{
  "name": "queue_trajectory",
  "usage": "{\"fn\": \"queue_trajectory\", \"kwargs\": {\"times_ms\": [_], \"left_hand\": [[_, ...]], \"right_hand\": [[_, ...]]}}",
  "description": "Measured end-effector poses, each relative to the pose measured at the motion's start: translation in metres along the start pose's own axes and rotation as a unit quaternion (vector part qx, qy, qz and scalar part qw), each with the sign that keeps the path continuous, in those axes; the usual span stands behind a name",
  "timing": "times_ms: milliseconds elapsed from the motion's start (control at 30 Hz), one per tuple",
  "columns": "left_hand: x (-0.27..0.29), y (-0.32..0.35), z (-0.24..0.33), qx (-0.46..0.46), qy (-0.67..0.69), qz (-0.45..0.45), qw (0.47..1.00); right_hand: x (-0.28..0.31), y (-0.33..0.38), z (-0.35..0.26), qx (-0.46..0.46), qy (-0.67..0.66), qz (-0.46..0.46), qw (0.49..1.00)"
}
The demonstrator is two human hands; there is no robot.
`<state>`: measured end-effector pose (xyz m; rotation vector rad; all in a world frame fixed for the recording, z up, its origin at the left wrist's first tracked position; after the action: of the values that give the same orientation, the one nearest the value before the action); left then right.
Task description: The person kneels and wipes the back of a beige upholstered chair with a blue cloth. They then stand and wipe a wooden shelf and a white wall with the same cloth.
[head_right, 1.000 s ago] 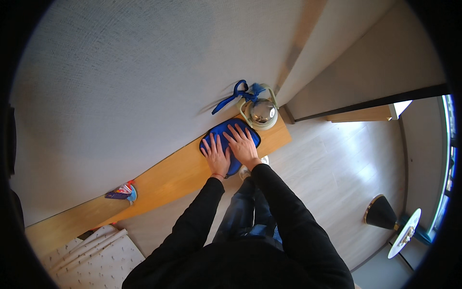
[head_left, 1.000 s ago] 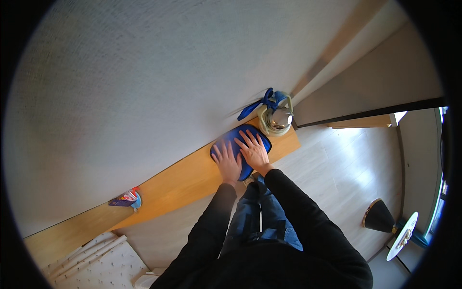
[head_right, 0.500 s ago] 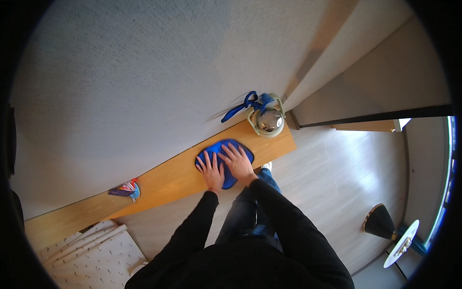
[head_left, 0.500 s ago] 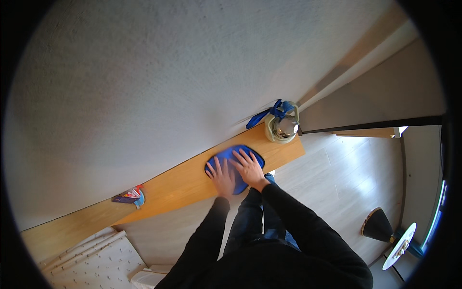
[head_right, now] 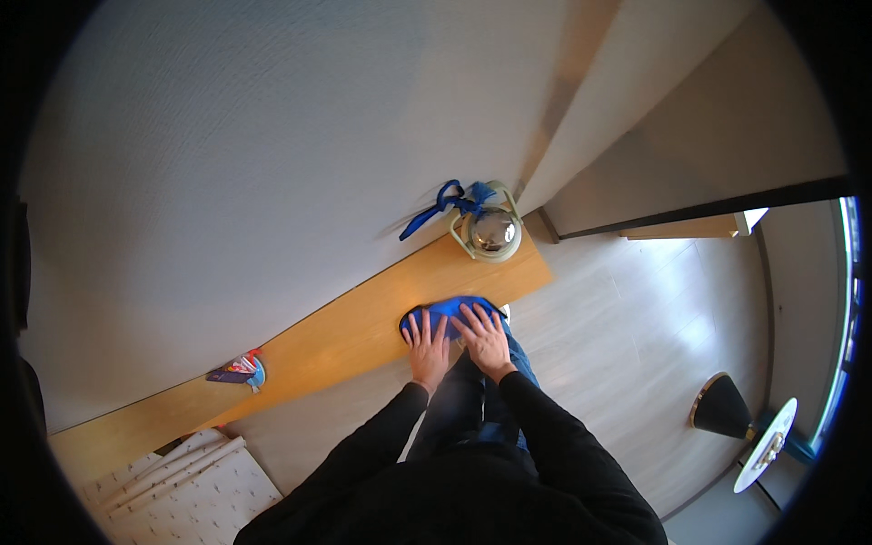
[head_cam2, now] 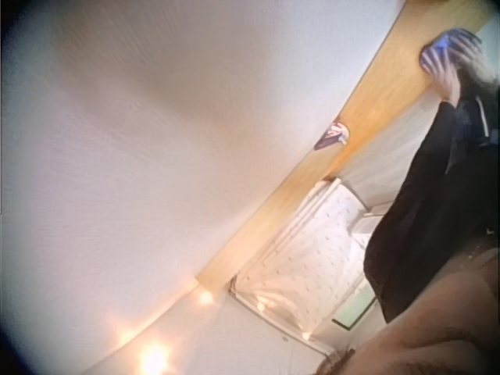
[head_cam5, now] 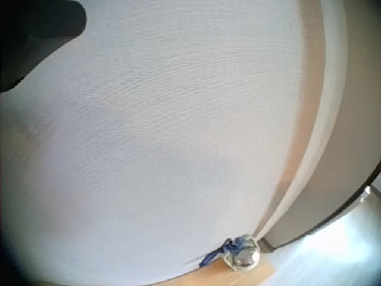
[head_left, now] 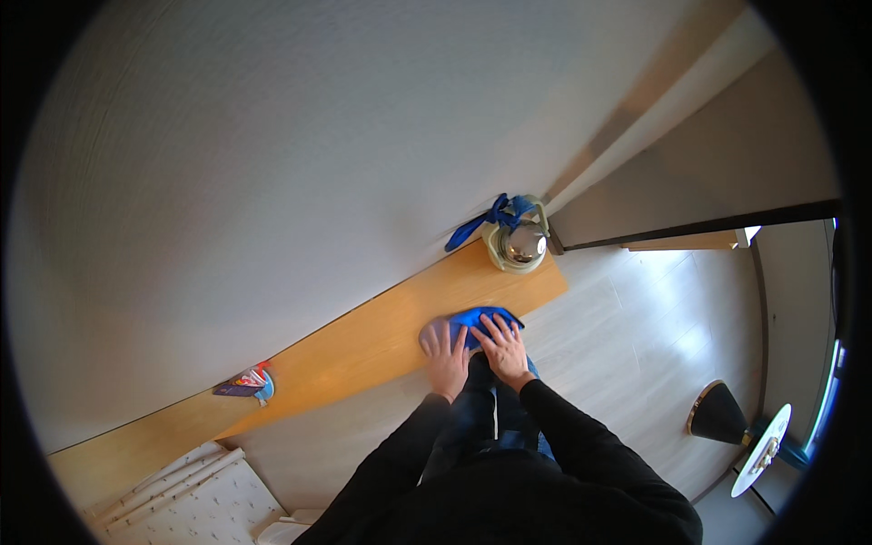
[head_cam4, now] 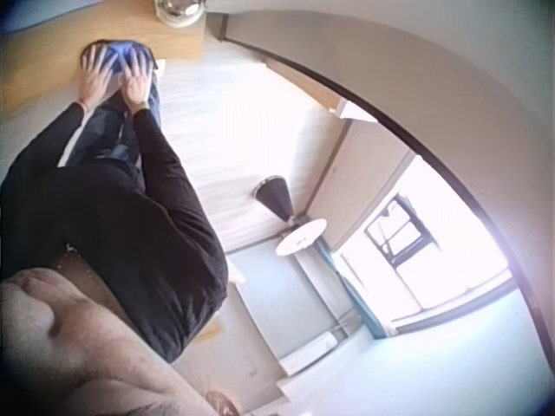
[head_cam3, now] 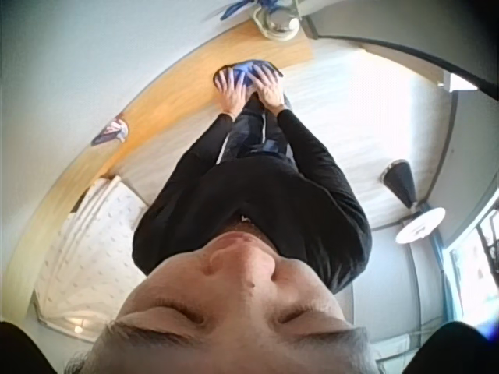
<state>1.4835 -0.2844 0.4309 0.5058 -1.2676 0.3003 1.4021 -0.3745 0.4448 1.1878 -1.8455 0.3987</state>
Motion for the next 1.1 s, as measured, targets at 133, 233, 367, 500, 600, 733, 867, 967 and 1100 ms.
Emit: {"fn": "queue_trajectory", "kwargs": {"times_ms": [133,233,367,500,600,733,867,967,1100], "left_hand": [[0.017,-0.059,0.030,-0.083,0.024,0.050,0.995],[0.020,-0.096,0.045,-0.092,-0.012,0.075,0.993],[0.007,-0.081,0.076,-0.130,-0.010,0.060,0.990],[-0.026,-0.040,0.110,-0.157,0.034,-0.064,0.985],[-0.016,-0.053,0.140,-0.219,0.089,0.001,0.972],[-0.015,-0.103,0.169,-0.265,0.096,0.026,0.959],[-0.017,-0.110,0.169,-0.249,0.092,0.021,0.964],[-0.022,-0.075,0.153,-0.247,0.076,0.005,0.966],[-0.027,-0.019,0.105,-0.227,0.056,-0.018,0.972]], "right_hand": [[0.048,-0.027,0.035,0.002,-0.002,0.151,0.989],[0.063,-0.043,0.058,-0.003,0.011,0.167,0.986],[0.061,-0.013,0.068,-0.031,-0.028,0.195,0.980],[0.057,0.028,0.074,-0.042,-0.074,0.226,0.970],[0.075,0.022,0.101,-0.061,-0.082,0.286,0.953],[0.102,-0.019,0.152,-0.091,-0.162,0.314,0.931],[0.102,-0.018,0.152,-0.084,-0.136,0.312,0.937],[0.080,0.011,0.120,-0.074,-0.064,0.284,0.954],[0.028,0.035,0.057,-0.055,-0.164,0.234,0.957]]}}
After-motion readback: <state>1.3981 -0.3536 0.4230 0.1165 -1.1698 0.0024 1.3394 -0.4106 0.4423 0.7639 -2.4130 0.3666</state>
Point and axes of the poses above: each hand's wrist, its own y-axis away from the middle knuckle, its own x-axis out of the back of the hand, z = x × y, the point moved 10 cm from there along -y, towards the middle knuckle, and after that the axes turned 4 degrees about -y, right-handed, at the moved point
